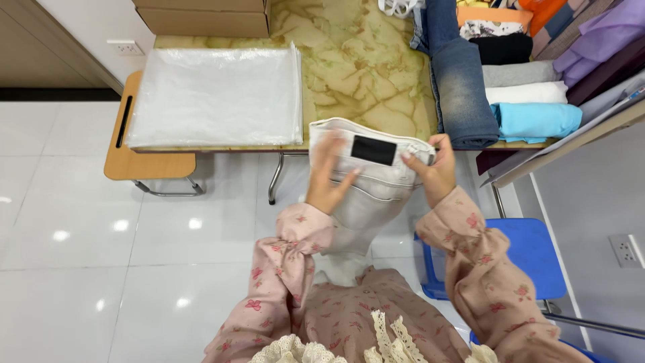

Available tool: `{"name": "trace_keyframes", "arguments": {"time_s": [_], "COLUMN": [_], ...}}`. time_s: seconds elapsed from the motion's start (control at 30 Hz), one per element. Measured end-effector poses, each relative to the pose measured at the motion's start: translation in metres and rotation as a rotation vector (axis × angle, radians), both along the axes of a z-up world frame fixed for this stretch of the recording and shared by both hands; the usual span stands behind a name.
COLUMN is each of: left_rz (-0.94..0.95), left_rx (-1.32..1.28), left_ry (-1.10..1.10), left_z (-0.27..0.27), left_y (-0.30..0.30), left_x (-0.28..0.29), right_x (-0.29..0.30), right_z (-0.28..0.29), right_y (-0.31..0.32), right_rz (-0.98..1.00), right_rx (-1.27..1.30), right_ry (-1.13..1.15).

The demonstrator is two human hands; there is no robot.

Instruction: The person removes a pair of blue jeans from a hanger, folds them on a table, and places them on a stack. They repeat the process with a pair of white jeans and a beige top, then place the beige top into a clear plastic bag and seal it.

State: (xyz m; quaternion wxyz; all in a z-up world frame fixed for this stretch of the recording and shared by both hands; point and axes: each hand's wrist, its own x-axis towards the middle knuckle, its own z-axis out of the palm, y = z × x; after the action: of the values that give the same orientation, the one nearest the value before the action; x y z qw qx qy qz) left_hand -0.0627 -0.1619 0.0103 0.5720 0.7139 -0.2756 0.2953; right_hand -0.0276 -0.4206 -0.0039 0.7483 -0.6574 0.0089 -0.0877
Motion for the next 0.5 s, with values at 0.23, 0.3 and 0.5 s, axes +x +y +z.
{"name": "trace_keyframes", "arguments": {"time_s": [0.23, 0.3, 0.5], "left_rz": [0.0, -0.42, -0.373], "left_rx": [-0.122, -0.093, -0.249], "left_ry": [0.416, 0.731, 0.838], "left_z": [-0.053, -0.087, -0.069], "left_y": [0.036, 0.033, -0.013], "left_x": [0.073, 0.102, 0.147], "right_x": [0.024, 0.032, 0.076], "right_z": [0.039, 0.043, 0.044], "right_y": [-0.021, -0.037, -0.081], "right_rz": [0.054, 0.093, -0.019], "right_rx": [0.062, 0.077, -0.05], "right_ry": [-0.056, -0.07, -0.113]}}
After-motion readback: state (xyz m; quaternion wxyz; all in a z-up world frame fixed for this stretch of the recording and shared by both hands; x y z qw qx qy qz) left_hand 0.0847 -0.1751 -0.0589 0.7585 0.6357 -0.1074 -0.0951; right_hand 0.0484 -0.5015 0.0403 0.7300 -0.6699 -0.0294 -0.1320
